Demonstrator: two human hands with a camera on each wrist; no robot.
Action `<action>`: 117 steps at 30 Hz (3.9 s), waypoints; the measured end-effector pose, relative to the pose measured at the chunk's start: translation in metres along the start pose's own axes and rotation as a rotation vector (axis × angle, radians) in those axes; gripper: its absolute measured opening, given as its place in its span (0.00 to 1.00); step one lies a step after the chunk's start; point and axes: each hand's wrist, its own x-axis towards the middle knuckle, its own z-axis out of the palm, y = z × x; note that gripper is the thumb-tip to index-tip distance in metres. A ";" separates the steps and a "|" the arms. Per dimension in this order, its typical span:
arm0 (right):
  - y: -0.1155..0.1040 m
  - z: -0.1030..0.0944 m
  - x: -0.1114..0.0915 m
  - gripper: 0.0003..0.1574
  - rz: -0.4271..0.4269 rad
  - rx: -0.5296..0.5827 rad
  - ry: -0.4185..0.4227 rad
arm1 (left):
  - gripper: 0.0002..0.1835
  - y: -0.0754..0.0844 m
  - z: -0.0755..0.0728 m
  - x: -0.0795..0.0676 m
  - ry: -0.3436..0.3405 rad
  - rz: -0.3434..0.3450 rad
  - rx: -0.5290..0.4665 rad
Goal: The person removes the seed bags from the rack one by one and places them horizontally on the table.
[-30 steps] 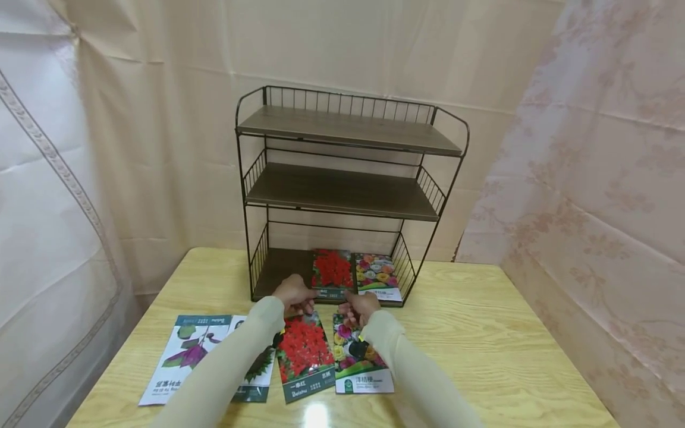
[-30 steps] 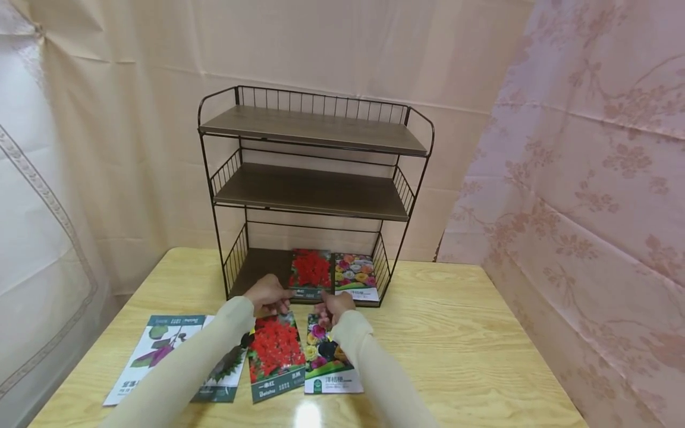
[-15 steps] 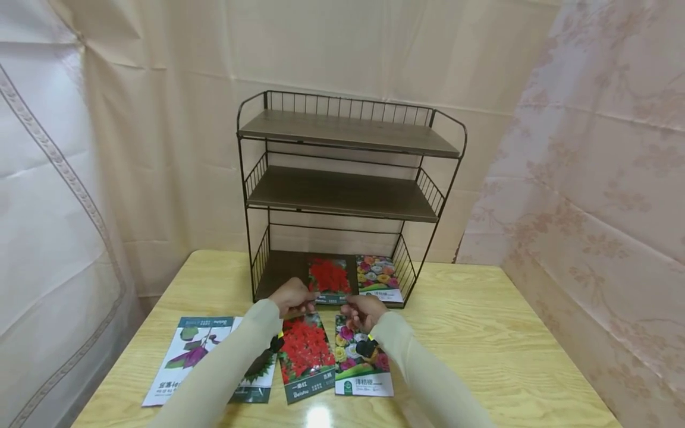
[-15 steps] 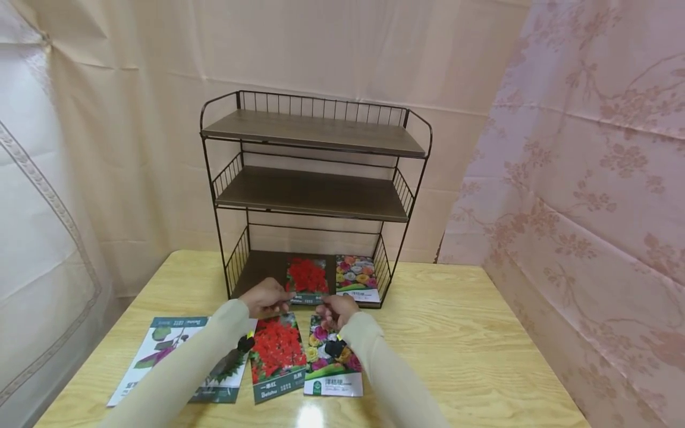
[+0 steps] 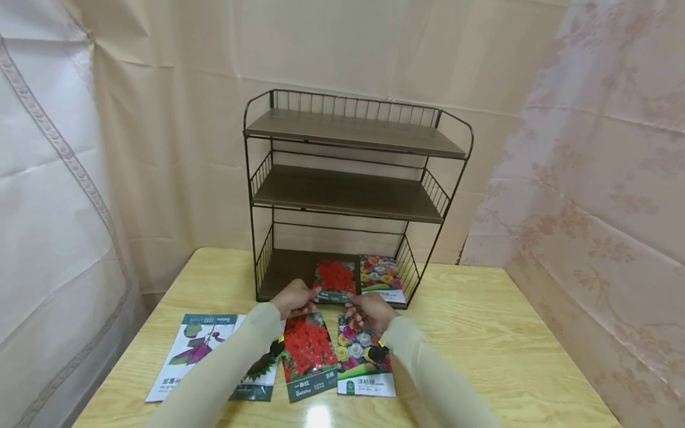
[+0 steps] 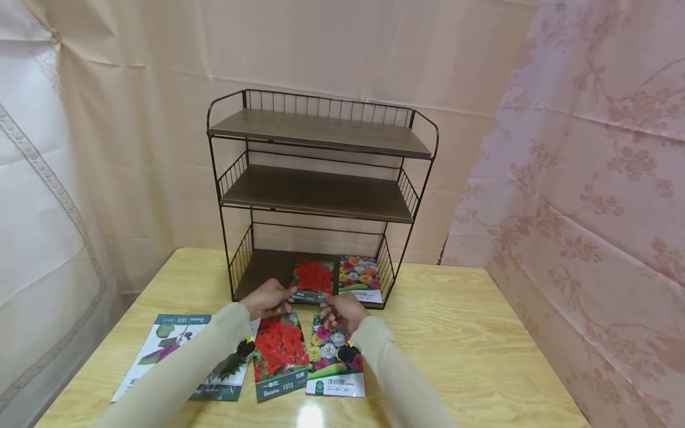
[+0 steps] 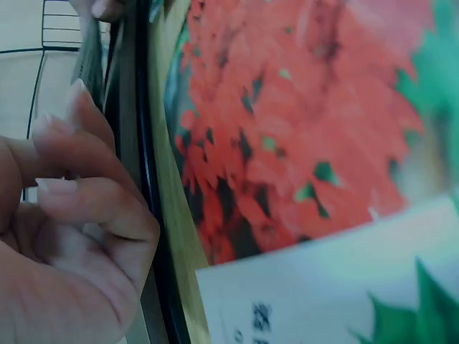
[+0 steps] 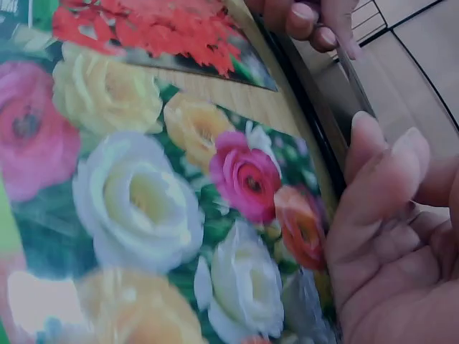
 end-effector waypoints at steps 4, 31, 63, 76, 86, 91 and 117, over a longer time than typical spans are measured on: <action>0.001 -0.004 0.001 0.20 -0.078 -0.067 0.012 | 0.23 -0.002 -0.001 -0.001 -0.045 0.036 0.052; -0.006 -0.021 -0.041 0.28 -0.189 -0.214 -0.048 | 0.22 -0.005 0.011 -0.036 -0.086 0.253 0.140; 0.010 -0.036 -0.087 0.29 -0.152 -0.258 -0.043 | 0.23 -0.012 0.044 -0.070 -0.138 0.271 0.101; 0.015 -0.041 -0.098 0.28 -0.163 -0.237 -0.090 | 0.22 -0.013 0.054 -0.080 -0.147 0.262 0.088; 0.018 -0.046 -0.111 0.27 -0.164 -0.232 -0.114 | 0.22 -0.015 0.064 -0.086 -0.164 0.294 0.099; 0.020 -0.049 -0.116 0.27 -0.162 -0.229 -0.116 | 0.20 -0.017 0.069 -0.087 -0.172 0.309 0.094; 0.043 -0.067 -0.149 0.28 -0.145 -0.242 -0.061 | 0.18 -0.021 0.102 -0.088 -0.230 0.285 0.070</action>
